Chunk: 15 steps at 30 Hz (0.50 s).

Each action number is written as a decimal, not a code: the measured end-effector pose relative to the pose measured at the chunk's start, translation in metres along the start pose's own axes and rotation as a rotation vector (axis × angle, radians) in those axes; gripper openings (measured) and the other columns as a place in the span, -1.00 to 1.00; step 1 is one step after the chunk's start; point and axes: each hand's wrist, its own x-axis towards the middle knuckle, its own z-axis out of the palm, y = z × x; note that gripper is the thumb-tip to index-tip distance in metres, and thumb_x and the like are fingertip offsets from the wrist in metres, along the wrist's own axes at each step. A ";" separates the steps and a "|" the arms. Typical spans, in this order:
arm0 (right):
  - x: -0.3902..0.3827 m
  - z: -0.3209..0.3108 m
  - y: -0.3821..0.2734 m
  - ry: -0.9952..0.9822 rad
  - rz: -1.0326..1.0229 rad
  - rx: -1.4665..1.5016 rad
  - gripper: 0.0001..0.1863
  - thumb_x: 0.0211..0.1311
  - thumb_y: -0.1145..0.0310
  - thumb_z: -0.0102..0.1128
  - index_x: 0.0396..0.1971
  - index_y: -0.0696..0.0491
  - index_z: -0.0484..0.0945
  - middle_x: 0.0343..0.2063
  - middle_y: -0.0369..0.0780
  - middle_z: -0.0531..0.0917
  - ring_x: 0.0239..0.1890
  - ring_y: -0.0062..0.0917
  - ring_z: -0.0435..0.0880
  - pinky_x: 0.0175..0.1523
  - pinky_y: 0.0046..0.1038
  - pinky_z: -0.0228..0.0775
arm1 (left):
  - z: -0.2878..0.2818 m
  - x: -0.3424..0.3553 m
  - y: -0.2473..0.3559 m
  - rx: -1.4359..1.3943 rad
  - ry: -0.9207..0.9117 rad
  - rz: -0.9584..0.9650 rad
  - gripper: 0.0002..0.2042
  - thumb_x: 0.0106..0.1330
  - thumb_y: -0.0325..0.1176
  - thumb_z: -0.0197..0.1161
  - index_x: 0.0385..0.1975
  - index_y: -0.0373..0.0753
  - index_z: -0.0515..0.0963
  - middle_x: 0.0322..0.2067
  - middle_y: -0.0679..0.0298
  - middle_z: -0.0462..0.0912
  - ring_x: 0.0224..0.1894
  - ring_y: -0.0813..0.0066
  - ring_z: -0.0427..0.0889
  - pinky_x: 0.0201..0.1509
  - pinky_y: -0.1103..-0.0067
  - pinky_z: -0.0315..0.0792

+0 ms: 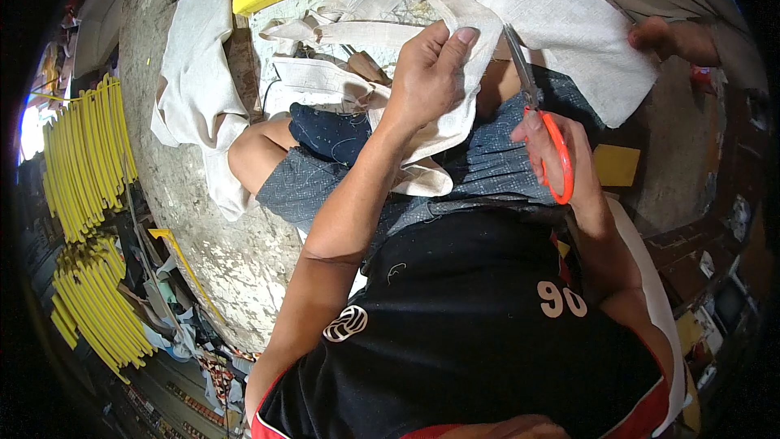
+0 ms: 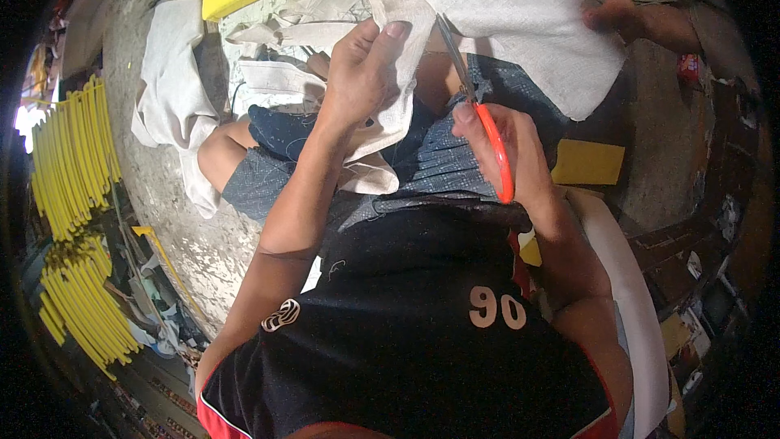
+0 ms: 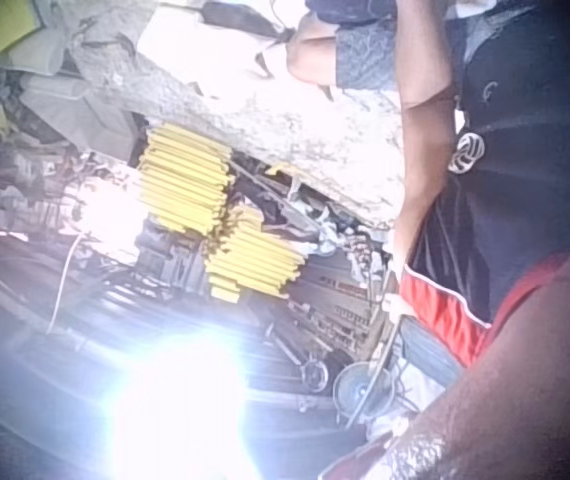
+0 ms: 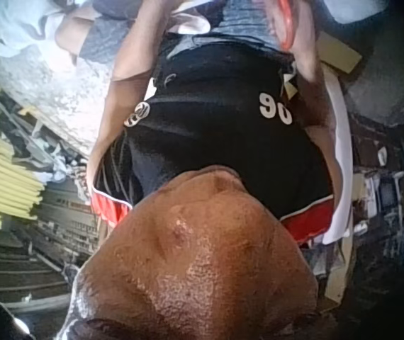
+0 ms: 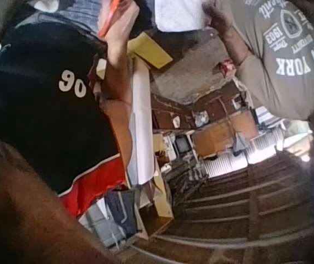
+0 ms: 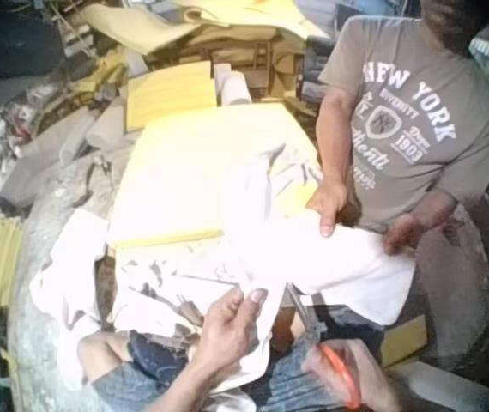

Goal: The person uses red-handled scissors to cut a white fabric into long strips while seated on the floor. The cut strips accumulate on the floor as the task continues.

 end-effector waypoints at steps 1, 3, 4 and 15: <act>0.000 -0.001 0.000 0.010 0.005 0.003 -0.35 0.35 -0.24 0.20 -0.41 0.17 0.65 -0.77 -0.44 0.40 -0.75 -0.79 0.36 -0.63 -0.66 0.15 | 0.001 0.000 -0.001 0.007 0.002 0.016 -0.75 0.55 -0.26 0.16 -0.16 -0.35 0.62 -0.47 0.43 0.62 -0.44 0.73 0.47 -0.36 0.65 0.39; -0.001 -0.004 0.000 0.025 0.013 -0.005 -0.37 0.37 -0.22 0.19 -0.42 0.17 0.65 -0.77 -0.44 0.40 -0.75 -0.79 0.35 -0.63 -0.65 0.15 | 0.004 0.000 -0.003 -0.002 0.002 0.027 -0.74 0.55 -0.25 0.16 -0.17 -0.37 0.61 -0.48 0.44 0.62 -0.43 0.73 0.46 -0.36 0.65 0.38; -0.002 -0.006 0.000 0.029 0.016 -0.014 -0.37 0.38 -0.21 0.19 -0.42 0.17 0.65 -0.77 -0.44 0.40 -0.75 -0.79 0.35 -0.63 -0.65 0.15 | 0.006 0.001 -0.004 -0.016 0.000 0.021 -0.74 0.55 -0.25 0.16 -0.18 -0.37 0.61 -0.48 0.44 0.61 -0.44 0.73 0.46 -0.37 0.65 0.38; -0.003 -0.006 -0.005 0.021 -0.008 -0.127 -0.37 0.50 -0.14 0.00 -0.41 0.22 0.58 -0.81 -0.41 0.34 -0.79 -0.77 0.29 -0.66 -0.65 0.14 | 0.007 0.000 -0.007 -0.069 -0.004 0.034 -0.76 0.56 -0.29 0.14 -0.13 -0.37 0.62 -0.45 0.44 0.63 -0.43 0.77 0.45 -0.36 0.68 0.37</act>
